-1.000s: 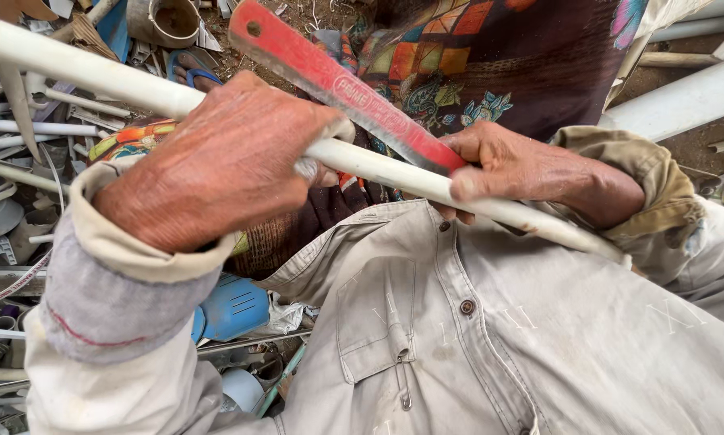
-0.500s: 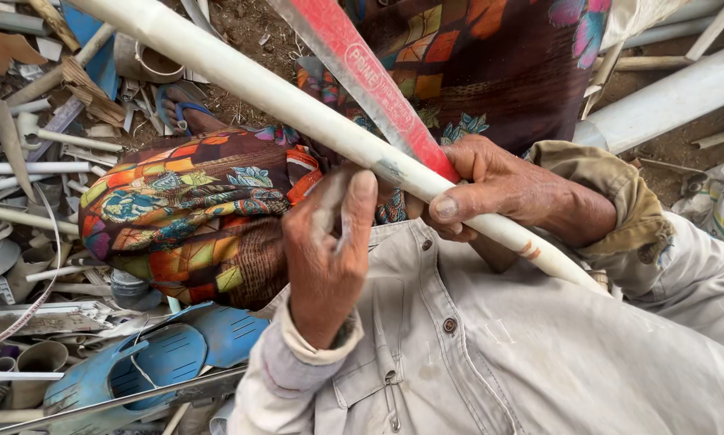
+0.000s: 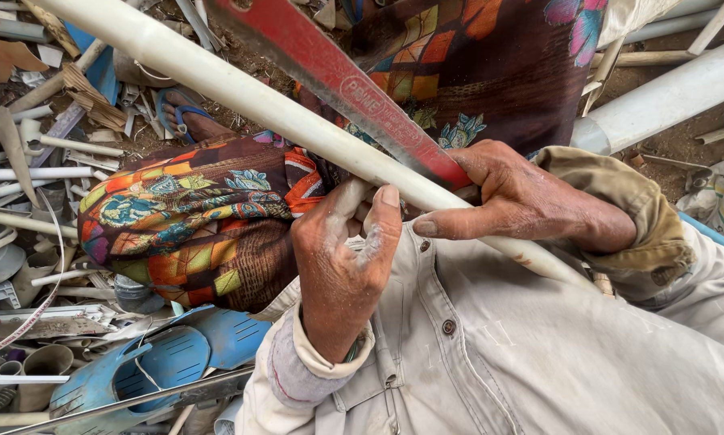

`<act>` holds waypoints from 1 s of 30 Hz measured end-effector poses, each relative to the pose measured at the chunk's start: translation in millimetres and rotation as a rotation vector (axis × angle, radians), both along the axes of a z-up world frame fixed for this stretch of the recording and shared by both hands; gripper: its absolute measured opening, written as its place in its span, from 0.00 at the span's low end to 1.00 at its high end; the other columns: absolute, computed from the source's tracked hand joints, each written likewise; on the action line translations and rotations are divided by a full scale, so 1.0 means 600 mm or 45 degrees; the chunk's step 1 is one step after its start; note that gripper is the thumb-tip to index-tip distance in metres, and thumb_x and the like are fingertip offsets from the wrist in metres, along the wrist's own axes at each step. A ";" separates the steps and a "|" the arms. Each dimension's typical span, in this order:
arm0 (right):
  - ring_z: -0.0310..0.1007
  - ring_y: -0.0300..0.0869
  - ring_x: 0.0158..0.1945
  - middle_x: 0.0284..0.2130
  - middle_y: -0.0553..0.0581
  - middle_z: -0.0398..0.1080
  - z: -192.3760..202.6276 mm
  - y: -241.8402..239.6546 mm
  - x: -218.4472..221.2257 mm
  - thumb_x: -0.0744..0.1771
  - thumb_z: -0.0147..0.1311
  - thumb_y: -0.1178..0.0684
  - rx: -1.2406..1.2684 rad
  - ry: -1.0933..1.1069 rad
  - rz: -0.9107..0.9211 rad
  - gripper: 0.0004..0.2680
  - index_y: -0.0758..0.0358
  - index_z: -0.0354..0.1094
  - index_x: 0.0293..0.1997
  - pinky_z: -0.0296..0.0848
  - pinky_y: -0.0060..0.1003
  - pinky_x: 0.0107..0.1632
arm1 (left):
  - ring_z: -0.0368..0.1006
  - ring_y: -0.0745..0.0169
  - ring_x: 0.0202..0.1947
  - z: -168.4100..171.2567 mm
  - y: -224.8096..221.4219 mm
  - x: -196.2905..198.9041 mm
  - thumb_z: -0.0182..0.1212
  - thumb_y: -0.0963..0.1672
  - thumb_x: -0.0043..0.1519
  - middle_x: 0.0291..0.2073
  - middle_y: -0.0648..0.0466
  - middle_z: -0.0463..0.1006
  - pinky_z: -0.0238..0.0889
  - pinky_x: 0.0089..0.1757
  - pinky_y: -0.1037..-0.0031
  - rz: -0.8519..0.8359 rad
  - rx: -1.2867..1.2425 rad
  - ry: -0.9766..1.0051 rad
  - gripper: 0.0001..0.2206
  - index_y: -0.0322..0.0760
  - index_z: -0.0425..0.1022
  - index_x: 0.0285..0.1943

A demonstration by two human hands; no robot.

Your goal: The person saws through a white plastic pipe using a handheld saw blade. They use their hands and legs to steady the pipe while sitting on the ground surrounded by a large pile of PVC and plastic scraps.

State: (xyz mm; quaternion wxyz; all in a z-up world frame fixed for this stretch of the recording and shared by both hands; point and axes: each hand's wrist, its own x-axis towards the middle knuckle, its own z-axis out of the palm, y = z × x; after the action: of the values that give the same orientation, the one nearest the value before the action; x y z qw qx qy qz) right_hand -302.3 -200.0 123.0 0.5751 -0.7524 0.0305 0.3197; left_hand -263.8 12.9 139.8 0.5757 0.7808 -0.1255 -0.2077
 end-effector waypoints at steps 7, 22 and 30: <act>0.75 0.34 0.29 0.29 0.53 0.79 0.010 0.014 0.003 0.65 0.60 0.47 0.000 -0.209 -0.053 0.20 0.63 0.68 0.62 0.75 0.34 0.32 | 0.75 0.69 0.30 -0.014 -0.002 -0.005 0.52 0.40 0.71 0.33 0.50 0.79 0.70 0.33 0.75 0.012 -0.186 0.191 0.09 0.25 0.75 0.51; 0.76 0.35 0.31 0.31 0.54 0.78 -0.001 0.022 0.021 0.66 0.60 0.48 -0.072 -0.240 -0.106 0.19 0.63 0.67 0.62 0.76 0.34 0.33 | 0.75 0.69 0.25 -0.064 -0.004 0.014 0.50 0.44 0.72 0.27 0.52 0.78 0.69 0.27 0.77 0.061 -0.278 0.345 0.13 0.26 0.76 0.45; 0.77 0.34 0.37 0.36 0.52 0.80 -0.025 0.002 0.021 0.69 0.58 0.48 0.213 -0.162 -0.126 0.15 0.71 0.70 0.54 0.78 0.30 0.39 | 0.73 0.72 0.27 -0.070 -0.014 0.008 0.48 0.44 0.75 0.30 0.55 0.78 0.70 0.30 0.80 0.133 -0.427 0.418 0.13 0.27 0.76 0.48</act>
State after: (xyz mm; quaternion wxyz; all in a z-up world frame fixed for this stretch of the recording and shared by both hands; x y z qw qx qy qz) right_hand -289.9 -198.9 107.8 0.6518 -0.7181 0.0040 0.2440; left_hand -259.0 4.5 97.7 0.7200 0.6355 -0.0226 -0.2780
